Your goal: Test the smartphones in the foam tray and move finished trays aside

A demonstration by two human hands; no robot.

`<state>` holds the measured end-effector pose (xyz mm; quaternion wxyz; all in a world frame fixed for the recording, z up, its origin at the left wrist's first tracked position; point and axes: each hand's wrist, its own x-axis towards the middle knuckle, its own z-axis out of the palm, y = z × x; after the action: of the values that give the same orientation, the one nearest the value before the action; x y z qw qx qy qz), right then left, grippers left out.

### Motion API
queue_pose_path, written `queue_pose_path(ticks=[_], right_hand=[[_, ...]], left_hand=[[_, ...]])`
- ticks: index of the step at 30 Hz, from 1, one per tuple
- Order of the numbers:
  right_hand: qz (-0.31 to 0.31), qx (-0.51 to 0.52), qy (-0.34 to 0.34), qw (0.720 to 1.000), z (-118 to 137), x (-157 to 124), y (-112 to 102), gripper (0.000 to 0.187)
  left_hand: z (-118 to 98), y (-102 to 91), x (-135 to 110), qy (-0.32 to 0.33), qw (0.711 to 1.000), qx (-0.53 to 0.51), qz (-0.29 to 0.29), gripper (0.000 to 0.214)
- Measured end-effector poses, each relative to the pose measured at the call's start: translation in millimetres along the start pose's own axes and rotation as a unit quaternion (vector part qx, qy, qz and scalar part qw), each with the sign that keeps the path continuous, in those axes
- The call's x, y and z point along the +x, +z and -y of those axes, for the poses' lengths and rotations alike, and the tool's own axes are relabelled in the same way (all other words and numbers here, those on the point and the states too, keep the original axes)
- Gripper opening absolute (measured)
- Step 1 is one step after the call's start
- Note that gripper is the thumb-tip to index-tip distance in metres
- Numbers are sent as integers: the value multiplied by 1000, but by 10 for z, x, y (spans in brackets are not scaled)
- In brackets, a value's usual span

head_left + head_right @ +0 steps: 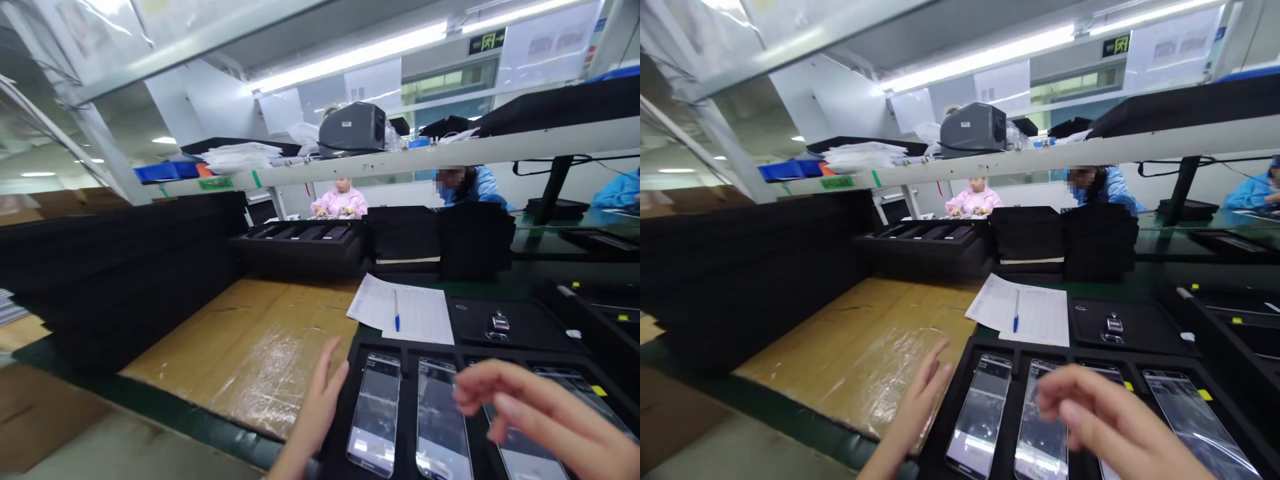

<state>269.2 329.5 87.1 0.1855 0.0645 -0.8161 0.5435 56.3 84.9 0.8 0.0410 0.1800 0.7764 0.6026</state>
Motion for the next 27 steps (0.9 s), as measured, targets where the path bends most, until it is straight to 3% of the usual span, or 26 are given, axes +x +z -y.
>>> queue_pose_path(ticks=[4, 6, 7, 10, 13, 20, 27], right_hand=[[20, 123, 100, 987, 123, 946, 47, 30], [-35, 196, 224, 954, -9, 1494, 165, 24], [-42, 199, 246, 948, -113, 1756, 237, 26], [-57, 188, 298, 934, -475, 2435, 462, 40], [-79, 182, 327, 924, -759, 2957, 661, 53], [-95, 221, 362, 901, -944, 3780, 898, 72], [-43, 290, 389, 873, -964, 4051, 827, 84]], left_hand=[[-44, -71, 810, -27, 996, -43, -77, 41], [46, -2, 1153, -48, 989, -48, -129, 41], [107, 41, 1275, -51, 986, -46, -154, 42], [292, 136, 1449, -36, 977, -34, -205, 43], [436, 142, 1481, -1, 975, -27, -221, 44], [724, 209, 1681, -39, 974, -26, -223, 33], [711, 312, 1931, -44, 968, -72, -238, 34]])
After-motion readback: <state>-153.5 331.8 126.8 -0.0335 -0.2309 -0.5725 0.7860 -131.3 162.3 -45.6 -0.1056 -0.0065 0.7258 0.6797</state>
